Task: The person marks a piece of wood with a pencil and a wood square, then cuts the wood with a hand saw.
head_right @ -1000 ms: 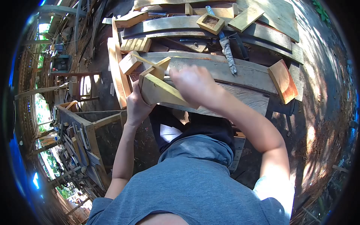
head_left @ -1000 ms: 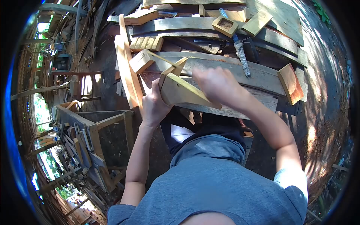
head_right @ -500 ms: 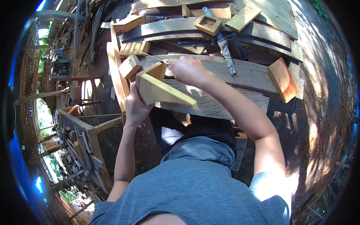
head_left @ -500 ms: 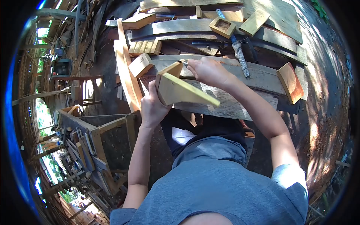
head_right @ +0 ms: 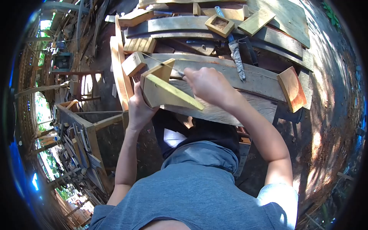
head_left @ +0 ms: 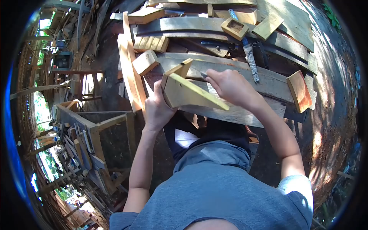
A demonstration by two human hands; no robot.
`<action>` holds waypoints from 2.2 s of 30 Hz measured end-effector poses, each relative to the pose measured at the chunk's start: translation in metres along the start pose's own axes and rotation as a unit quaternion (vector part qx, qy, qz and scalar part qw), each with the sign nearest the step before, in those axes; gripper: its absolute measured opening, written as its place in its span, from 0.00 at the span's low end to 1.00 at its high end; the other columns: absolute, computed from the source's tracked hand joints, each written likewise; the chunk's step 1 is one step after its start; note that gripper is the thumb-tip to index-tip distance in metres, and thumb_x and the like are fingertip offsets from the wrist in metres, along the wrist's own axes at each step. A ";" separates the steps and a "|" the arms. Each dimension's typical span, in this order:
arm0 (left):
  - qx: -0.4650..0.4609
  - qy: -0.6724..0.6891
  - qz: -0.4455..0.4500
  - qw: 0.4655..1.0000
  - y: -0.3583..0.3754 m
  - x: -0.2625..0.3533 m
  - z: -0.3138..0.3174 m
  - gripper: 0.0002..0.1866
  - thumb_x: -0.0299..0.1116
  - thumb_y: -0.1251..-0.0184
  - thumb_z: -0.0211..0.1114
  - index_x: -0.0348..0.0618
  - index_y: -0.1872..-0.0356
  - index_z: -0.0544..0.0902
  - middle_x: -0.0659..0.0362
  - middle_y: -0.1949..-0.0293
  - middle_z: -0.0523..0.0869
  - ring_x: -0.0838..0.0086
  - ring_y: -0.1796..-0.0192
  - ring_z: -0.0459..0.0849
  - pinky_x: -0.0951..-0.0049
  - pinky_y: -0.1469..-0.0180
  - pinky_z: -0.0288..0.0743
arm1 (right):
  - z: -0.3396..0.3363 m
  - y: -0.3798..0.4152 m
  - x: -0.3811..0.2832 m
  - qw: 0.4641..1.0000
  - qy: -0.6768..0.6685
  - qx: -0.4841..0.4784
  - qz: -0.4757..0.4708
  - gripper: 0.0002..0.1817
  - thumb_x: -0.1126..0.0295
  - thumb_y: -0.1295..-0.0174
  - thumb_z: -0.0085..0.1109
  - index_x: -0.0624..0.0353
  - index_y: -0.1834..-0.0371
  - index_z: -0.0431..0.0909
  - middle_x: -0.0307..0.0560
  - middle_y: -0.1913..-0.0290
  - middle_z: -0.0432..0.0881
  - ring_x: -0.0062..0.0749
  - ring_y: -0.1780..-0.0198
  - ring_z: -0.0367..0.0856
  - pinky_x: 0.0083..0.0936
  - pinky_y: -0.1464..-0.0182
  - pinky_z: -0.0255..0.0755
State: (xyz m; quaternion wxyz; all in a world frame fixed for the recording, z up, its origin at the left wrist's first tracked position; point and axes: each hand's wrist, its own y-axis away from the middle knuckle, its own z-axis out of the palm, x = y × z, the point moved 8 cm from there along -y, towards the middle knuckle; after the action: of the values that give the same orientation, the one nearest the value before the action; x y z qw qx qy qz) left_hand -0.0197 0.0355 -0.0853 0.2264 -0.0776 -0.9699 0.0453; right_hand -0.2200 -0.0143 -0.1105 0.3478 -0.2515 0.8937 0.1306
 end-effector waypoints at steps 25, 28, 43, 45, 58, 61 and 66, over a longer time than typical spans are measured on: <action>-0.005 0.021 -0.035 0.999 0.010 -0.011 0.005 0.41 0.37 0.55 0.80 0.45 0.39 0.67 0.44 0.63 0.84 0.46 0.62 0.86 0.53 0.63 0.81 | 0.009 0.014 -0.014 0.995 0.021 0.085 -0.054 0.10 0.62 0.27 0.49 0.57 0.56 0.73 0.57 0.72 0.84 0.57 0.70 0.84 0.48 0.70 0.77; 0.000 -0.004 0.005 1.000 0.007 0.003 0.003 0.41 0.36 0.55 0.80 0.45 0.39 0.67 0.45 0.63 0.84 0.47 0.62 0.86 0.54 0.63 0.81 | 0.031 -0.026 0.017 0.997 0.039 0.068 -0.019 0.10 0.62 0.26 0.48 0.56 0.55 0.73 0.58 0.72 0.83 0.57 0.70 0.84 0.48 0.70 0.77; 0.021 0.009 0.010 1.000 0.008 0.007 -0.002 0.38 0.38 0.54 0.80 0.42 0.42 0.69 0.47 0.64 0.84 0.49 0.60 0.86 0.56 0.61 0.81 | 0.019 -0.003 -0.005 0.993 0.029 0.100 -0.048 0.10 0.62 0.26 0.48 0.56 0.55 0.72 0.56 0.71 0.84 0.57 0.69 0.84 0.49 0.69 0.77; 0.018 0.010 -0.006 1.000 0.010 0.003 -0.003 0.38 0.37 0.54 0.80 0.42 0.42 0.69 0.47 0.64 0.84 0.49 0.60 0.86 0.57 0.61 0.82 | 0.021 0.019 -0.014 0.992 0.047 0.100 -0.056 0.09 0.62 0.26 0.48 0.55 0.55 0.72 0.55 0.71 0.83 0.56 0.69 0.84 0.49 0.69 0.77; 0.034 0.009 0.000 0.999 0.009 0.007 -0.005 0.39 0.37 0.54 0.80 0.47 0.41 0.68 0.45 0.66 0.86 0.47 0.63 0.87 0.55 0.64 0.83 | 0.017 0.010 -0.015 0.988 0.084 0.113 -0.067 0.08 0.65 0.28 0.48 0.57 0.58 0.72 0.54 0.73 0.84 0.53 0.73 0.86 0.46 0.73 0.79; 0.020 -0.039 0.042 0.998 0.008 0.020 -0.004 0.39 0.37 0.55 0.80 0.47 0.40 0.68 0.45 0.65 0.86 0.47 0.63 0.87 0.55 0.63 0.83 | 0.032 -0.019 0.018 0.988 0.122 0.089 -0.008 0.08 0.65 0.28 0.48 0.58 0.57 0.72 0.55 0.74 0.84 0.53 0.73 0.85 0.47 0.72 0.79; 0.030 0.033 -0.006 0.999 0.008 -0.005 -0.003 0.41 0.36 0.55 0.80 0.43 0.40 0.67 0.45 0.64 0.86 0.48 0.62 0.88 0.57 0.63 0.83 | 0.018 0.008 -0.010 0.995 0.045 0.076 -0.051 0.10 0.62 0.26 0.48 0.59 0.58 0.71 0.59 0.71 0.83 0.58 0.68 0.84 0.49 0.68 0.76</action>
State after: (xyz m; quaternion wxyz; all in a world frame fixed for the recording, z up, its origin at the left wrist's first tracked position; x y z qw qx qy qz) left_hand -0.0132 0.0429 -0.0859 0.2607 -0.0664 -0.9605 0.0707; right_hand -0.2081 0.0030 -0.1157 0.3316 -0.2755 0.9017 0.0330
